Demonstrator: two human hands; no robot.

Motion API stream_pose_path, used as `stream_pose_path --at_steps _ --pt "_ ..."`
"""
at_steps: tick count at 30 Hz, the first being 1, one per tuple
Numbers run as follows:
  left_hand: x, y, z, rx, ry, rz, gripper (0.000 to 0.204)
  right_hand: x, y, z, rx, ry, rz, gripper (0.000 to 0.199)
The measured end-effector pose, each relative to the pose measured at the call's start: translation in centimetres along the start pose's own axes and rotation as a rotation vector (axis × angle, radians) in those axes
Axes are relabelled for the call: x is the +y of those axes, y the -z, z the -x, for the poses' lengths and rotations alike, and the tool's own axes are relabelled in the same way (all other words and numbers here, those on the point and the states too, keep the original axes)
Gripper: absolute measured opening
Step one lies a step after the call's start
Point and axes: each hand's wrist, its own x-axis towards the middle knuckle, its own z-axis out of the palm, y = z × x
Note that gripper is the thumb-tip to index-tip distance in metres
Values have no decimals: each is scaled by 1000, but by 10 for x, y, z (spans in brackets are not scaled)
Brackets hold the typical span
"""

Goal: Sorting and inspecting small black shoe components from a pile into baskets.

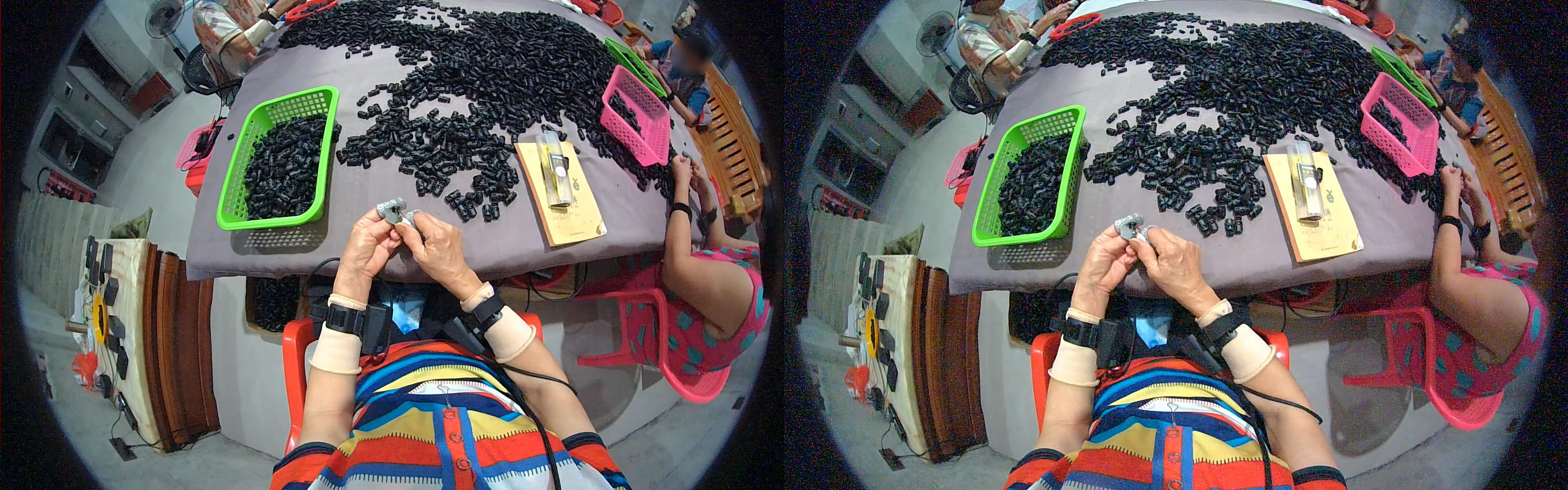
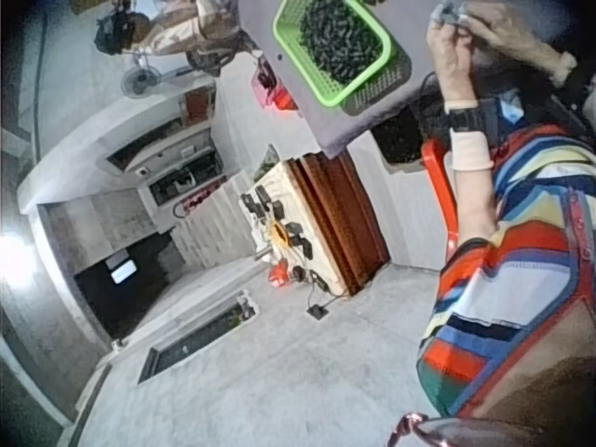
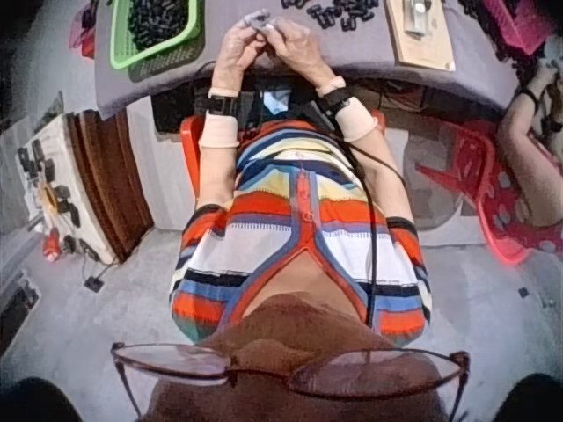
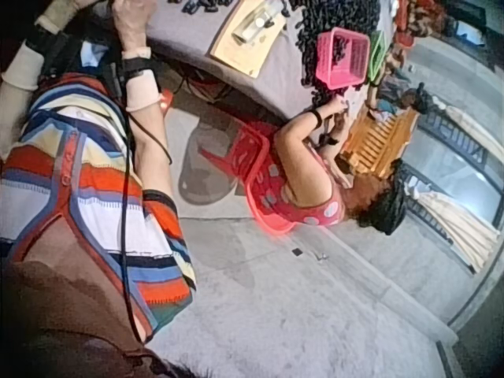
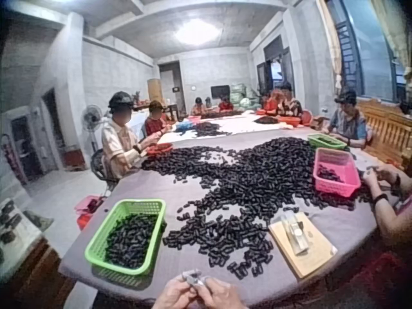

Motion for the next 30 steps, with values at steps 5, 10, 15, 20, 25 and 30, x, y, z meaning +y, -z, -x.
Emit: stream_pose_path --at_steps 5,10,15,20,25,30 --pt "0 1 0 -7 10 -28 23 2 -2 -1 57 25 20 23" --pt "1 -3 2 -5 20 1 23 0 2 0 9 44 -4 20" --pt "1 -4 2 24 21 6 24 -1 5 1 8 42 -24 19" --pt "1 -2 2 5 25 37 25 -3 5 1 11 30 -28 19" --pt "0 -1 1 -19 25 47 25 -1 3 1 16 30 -16 20" --pt "-1 2 0 -38 19 51 26 -1 2 0 4 28 5 19"
